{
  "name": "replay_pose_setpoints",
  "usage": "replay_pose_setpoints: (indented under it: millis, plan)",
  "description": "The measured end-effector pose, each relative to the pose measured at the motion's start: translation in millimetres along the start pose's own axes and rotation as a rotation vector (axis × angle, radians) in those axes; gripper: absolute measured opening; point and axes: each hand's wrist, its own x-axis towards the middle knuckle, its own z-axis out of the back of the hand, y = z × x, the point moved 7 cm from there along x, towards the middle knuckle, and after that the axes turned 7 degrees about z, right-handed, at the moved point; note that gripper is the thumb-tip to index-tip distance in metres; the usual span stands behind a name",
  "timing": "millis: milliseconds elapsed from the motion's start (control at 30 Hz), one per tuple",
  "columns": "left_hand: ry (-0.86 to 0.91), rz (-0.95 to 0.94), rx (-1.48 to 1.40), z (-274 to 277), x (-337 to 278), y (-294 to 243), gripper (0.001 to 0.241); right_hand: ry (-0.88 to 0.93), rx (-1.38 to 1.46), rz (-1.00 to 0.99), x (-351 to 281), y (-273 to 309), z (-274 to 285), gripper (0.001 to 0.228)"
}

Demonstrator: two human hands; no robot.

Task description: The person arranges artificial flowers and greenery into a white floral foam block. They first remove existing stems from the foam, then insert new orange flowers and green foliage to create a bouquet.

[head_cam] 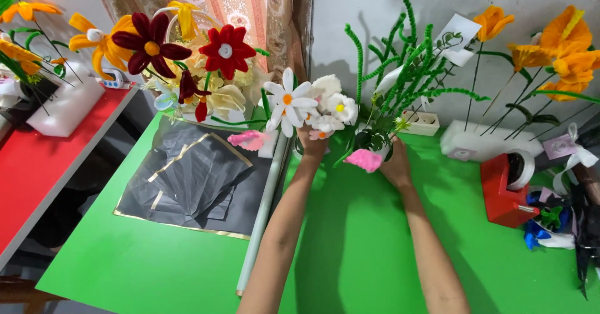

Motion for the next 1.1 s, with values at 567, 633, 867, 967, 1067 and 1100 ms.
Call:
replay_pose_setpoints:
  millis: [567,633,867,967,1067,1100]
  plan:
    - [0.118,0.053,0.120,32.0,19.3,-8.8,0.052,-0.071,-0.045,0.019,-17.4,34.6,21.0,0.108]
    - [0.131,0.051,0.129,35.7,22.2,-11.2,0.053,-0.064,-0.044,0.019,-19.2,33.6,21.4,0.108]
    - [0.192,0.056,0.139,43.5,39.0,-27.2,0.055,-0.045,-0.051,0.172,-39.1,21.7,32.2,0.097]
    - [0.306,0.037,0.144,-7.3,55.0,-22.2,0.056,-0.156,-0.257,0.498,-51.4,-0.6,33.3,0.077]
    - [0.403,0.032,0.144,-14.5,63.7,-26.4,0.055,-0.240,-0.414,0.726,-57.0,-9.1,28.3,0.065]
    - [0.395,0.043,0.142,-2.9,65.2,-29.1,0.054,-0.254,-0.406,0.750,-57.1,-10.5,26.2,0.067]
